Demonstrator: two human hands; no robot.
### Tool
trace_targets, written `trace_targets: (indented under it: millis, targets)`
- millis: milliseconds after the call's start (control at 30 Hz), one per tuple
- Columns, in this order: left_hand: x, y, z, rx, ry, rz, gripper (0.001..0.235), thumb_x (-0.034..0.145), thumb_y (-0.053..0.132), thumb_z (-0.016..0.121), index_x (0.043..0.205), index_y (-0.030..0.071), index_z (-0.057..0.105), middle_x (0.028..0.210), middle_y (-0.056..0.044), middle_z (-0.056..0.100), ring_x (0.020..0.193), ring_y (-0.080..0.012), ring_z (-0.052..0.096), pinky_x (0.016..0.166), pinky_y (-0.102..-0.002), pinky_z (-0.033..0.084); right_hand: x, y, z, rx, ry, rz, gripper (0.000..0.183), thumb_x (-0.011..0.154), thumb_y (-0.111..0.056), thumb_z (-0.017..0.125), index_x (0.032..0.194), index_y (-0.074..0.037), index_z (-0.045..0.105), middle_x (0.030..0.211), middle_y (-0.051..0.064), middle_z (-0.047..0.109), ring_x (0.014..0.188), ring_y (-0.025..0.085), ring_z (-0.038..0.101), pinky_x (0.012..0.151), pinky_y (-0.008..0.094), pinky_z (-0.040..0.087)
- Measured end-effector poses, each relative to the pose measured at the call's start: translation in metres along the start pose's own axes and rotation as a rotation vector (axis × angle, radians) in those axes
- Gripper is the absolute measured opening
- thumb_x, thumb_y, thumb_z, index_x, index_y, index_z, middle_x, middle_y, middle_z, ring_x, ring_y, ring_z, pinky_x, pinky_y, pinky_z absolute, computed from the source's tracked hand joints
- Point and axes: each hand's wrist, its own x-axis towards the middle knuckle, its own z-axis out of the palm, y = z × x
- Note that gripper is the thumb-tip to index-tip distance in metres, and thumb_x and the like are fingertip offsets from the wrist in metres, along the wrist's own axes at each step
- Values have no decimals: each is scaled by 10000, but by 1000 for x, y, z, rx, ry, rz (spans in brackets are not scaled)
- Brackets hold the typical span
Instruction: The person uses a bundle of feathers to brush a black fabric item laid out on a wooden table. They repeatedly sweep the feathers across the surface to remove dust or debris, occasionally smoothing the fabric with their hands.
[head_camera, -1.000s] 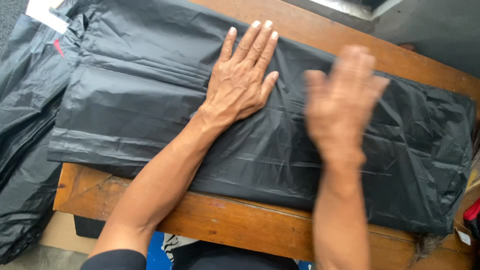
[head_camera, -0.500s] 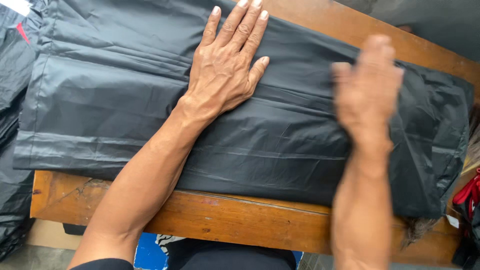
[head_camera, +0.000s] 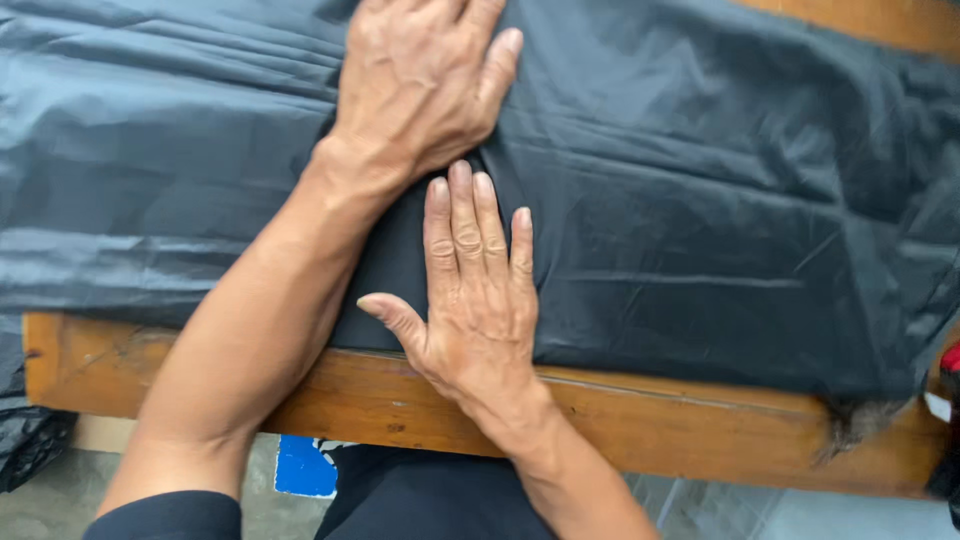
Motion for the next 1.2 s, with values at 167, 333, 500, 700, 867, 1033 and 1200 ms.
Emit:
trace_targets:
  millis: [167,333,500,700,867,1033,1200]
  targets:
    - [5,5,7,28,-36,26,251,1005,381,568,943,147,634,819,-63,646,736,-270,630,614,-397,466,-14,64,-13,-146,-113,1,859,911,-691,330,1486,-52,305,1551,134,272,1459,270,237,1193,475,132]
    - [0,2,3,76,-72,34,276,1050,400,570,963,144,621,870,-54,635,767,-273,610,588,-397,445,-55,147,-50,-345,-76,294,784,1004,-541,357,1520,27,196,1567,241,172,1465,399,157,1176,596,150]
    - [11,10,-2,46,-77,30,282,1006,390,569,1038,114,623,916,-84,638,835,-280,601,689,-405,429,-67,178,-79,-201,-145,542,802,957,-595,116,1512,-23,25,1587,201,24,1485,378,60,1183,568,58]
    - [9,11,1,-68,-113,-56,623,957,361,584,1413,-50,482,1448,-242,425,1350,-358,367,1099,-560,202,-5,117,-84,-180,39,365,767,1007,-507,189,1479,97,218,1532,303,210,1423,443,163,1121,577,101]
    - [7,9,15,-32,-80,-80,646,942,390,550,1433,-12,426,1498,-190,352,1403,-312,302,1132,-557,183,91,61,-50,60,92,-17,753,989,-485,373,1489,49,195,1561,244,198,1465,393,140,1162,528,78]
    - [1,10,26,-216,-54,-133,630,924,375,521,1431,17,417,1525,-162,314,1436,-297,222,1176,-524,82,127,83,14,-6,37,55,671,1037,-486,320,1499,-4,251,1541,214,248,1427,360,222,1137,550,157]
    - [-6,-6,38,-226,51,-90,607,888,366,583,1398,59,463,1482,-132,395,1405,-283,310,1161,-539,165,121,81,5,40,-33,104,787,986,-622,185,1516,-41,203,1572,174,176,1454,316,144,1162,501,74]
